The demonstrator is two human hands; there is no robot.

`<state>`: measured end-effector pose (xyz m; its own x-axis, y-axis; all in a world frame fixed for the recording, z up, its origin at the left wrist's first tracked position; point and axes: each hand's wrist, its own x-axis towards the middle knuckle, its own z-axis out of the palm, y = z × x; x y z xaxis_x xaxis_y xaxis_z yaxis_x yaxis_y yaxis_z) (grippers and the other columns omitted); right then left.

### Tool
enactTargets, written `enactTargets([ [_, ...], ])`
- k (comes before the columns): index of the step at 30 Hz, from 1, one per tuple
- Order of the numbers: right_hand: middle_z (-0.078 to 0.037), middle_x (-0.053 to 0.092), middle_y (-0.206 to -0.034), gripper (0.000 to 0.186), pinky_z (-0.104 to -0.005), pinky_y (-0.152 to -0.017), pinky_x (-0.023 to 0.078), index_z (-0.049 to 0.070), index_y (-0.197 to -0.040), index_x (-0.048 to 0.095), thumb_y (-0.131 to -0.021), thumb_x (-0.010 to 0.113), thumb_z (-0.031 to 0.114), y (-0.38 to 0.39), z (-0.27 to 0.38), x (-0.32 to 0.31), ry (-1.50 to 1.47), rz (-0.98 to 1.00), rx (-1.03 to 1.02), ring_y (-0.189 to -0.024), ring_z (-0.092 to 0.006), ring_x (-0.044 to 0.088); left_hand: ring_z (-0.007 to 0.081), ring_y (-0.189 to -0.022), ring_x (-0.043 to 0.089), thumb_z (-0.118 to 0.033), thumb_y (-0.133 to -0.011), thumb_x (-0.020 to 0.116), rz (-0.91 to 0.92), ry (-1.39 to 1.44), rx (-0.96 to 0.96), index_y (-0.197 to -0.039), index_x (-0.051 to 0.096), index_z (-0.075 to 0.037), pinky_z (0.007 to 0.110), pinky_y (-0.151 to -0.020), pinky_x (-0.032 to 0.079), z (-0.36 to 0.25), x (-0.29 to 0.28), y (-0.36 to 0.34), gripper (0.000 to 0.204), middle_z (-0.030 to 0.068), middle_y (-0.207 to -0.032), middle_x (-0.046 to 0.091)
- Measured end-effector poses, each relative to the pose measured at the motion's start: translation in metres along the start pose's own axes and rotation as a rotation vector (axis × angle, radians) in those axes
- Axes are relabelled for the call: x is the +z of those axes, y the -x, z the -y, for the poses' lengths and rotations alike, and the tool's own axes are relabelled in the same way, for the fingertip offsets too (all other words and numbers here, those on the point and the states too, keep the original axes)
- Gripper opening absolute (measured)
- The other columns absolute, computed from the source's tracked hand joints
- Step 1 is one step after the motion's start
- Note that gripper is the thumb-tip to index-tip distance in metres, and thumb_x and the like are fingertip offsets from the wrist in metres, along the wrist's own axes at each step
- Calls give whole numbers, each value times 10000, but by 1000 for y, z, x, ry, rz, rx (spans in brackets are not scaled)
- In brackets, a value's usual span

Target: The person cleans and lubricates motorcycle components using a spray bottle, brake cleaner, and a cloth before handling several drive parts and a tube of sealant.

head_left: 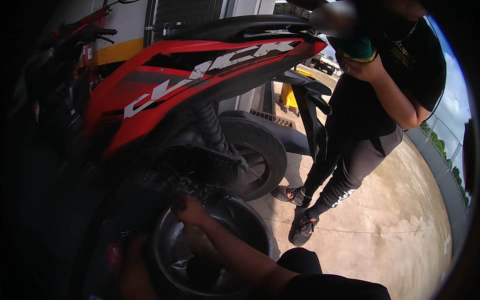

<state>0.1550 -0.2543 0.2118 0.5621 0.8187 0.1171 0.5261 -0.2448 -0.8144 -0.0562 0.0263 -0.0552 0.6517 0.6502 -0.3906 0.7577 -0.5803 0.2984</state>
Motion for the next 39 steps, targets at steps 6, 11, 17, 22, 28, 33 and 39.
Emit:
enactTargets([
  [6, -180, 730, -901, 579, -374, -701, 584, 4, -1372, 563, -851, 680, 227, -9, 14, 15, -95, -18, -67, -628, -224, 724, 287, -1003, 638, -537, -1008, 440, -684, -138, 427, -1433, 544, -144, 527, -812, 520, 51, -17, 25, 588, 106, -1301, 633],
  [11, -214, 702, -1021, 556, -420, -837, 548, 17, -1315, 604, -839, 682, 293, 2, -31, 0, -48, -50, 60, -863, -315, 682, 371, -1240, 588, -396, -986, 472, 149, -13, 119, -1210, 708, -78, 473, -1081, 432, -43, -1, 26, 455, 223, -1303, 637],
  [17, -252, 684, -1161, 545, -464, -993, 511, 42, -1239, 657, -832, 663, 404, -2, 7, -11, -5, 16, 229, -1118, -402, 650, 344, -1083, 666, -375, -959, 502, 214, -213, 186, -1115, 734, -76, 479, -970, 493, 4, -22, 17, 409, 215, -1166, 695],
  [22, -245, 692, -1148, 499, -449, -1004, 510, 47, -1193, 685, -827, 635, 382, -7, -13, 14, 99, -45, 184, -1125, -395, 651, 253, -948, 688, -308, -943, 554, 300, -54, 96, -1072, 731, -64, 421, -832, 537, -3, -36, 44, 328, 155, -1048, 722],
  [28, -241, 684, -1180, 495, -435, -1026, 499, 31, -1154, 713, -782, 613, 343, -11, -19, 15, -137, 34, 256, -1163, -388, 638, 191, -906, 683, -239, -929, 624, 104, 371, -59, -1088, 702, -34, 353, -807, 540, -63, -116, 79, 271, 102, -998, 728],
  [33, -242, 680, -1189, 496, -438, -1028, 497, 37, -1155, 715, -781, 620, 349, -24, -23, 20, -276, 72, 334, -1165, -391, 636, 238, -965, 694, -186, -921, 646, -168, 357, 142, -1171, 644, 13, 348, -904, 521, -91, -167, 85, 319, 138, -1036, 728],
  [39, -223, 690, -1178, 488, -437, -1009, 507, 46, -1158, 711, -792, 627, 358, -22, -18, 35, -254, -6, 235, -1149, -386, 645, 273, -1021, 703, -182, -906, 633, -141, 134, 89, -1299, 554, 9, 367, -923, 520, -107, -138, 140, 444, 165, -1029, 735],
])
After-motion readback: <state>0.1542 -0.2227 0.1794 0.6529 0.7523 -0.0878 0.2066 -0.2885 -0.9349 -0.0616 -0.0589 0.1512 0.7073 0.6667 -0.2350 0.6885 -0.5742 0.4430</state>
